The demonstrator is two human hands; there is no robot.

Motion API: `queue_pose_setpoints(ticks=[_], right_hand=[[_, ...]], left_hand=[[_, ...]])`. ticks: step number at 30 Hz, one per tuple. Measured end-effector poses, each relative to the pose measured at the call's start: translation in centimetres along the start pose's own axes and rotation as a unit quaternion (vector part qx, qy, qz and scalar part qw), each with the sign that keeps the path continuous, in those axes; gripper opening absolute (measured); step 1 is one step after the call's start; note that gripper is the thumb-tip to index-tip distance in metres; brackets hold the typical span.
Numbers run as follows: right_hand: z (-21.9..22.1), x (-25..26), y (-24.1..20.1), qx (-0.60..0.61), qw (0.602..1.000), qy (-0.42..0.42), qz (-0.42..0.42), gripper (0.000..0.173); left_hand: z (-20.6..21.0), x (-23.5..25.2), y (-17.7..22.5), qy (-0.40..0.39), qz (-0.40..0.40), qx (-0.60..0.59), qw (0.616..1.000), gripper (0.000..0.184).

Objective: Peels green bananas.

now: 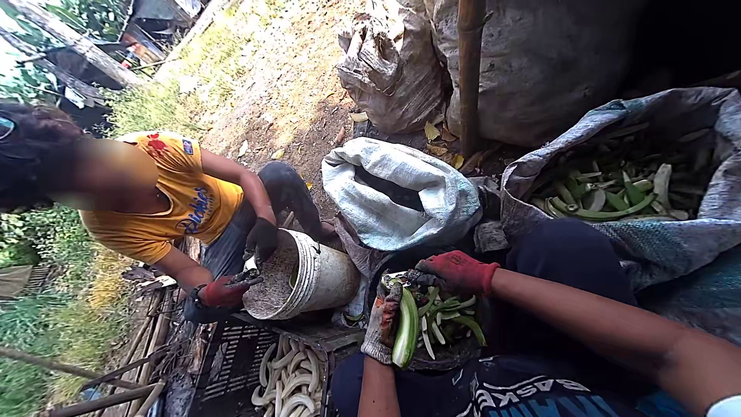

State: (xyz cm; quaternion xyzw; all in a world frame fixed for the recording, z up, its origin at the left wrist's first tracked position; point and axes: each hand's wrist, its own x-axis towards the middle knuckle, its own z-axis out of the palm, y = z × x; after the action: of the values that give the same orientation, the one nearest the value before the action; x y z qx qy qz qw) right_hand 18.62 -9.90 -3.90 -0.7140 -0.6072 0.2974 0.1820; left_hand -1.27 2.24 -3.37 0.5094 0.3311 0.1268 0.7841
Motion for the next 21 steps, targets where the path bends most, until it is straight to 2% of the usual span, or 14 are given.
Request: queue_pose_setpoints(ticks=[3,8,12,13,16,19,21], right_hand=[[0.0,-0.2,0.0,-0.016,1.0,0.001,-0.015,0.033],[-0.6,0.9,-0.9,-0.025,0.999,-0.019,0.021,0.033],[-1.4,2.1,-0.8,-0.011,0.996,-0.034,0.082,0.033],[-1.4,2.1,-0.6,-0.009,0.995,-0.022,0.1,0.033],[-0.9,0.6,-0.8,-0.001,0.996,-0.007,0.088,0.032],[0.6,-1.6,-1.8,-0.036,0.995,-0.094,0.024,0.03],[0.5,-2.4,-2.0,-0.055,0.988,-0.135,0.055,0.03]], left_hand=[[-0.3,-0.3,0.1,-0.002,-0.011,0.03,0.999,0.056],[0.4,-1.3,0.9,-0.024,-0.049,0.028,0.998,0.051],[0.3,-1.0,1.3,-0.128,-0.092,0.103,0.982,0.076],[0.2,-0.8,0.9,-0.122,-0.091,0.101,0.983,0.073],[-0.9,0.3,-0.8,0.038,-0.028,0.087,0.995,0.045],[-2.7,1.5,-1.9,0.112,0.0,0.039,0.993,0.044],[-1.8,1.0,-1.1,0.145,-0.009,0.023,0.989,0.044]])
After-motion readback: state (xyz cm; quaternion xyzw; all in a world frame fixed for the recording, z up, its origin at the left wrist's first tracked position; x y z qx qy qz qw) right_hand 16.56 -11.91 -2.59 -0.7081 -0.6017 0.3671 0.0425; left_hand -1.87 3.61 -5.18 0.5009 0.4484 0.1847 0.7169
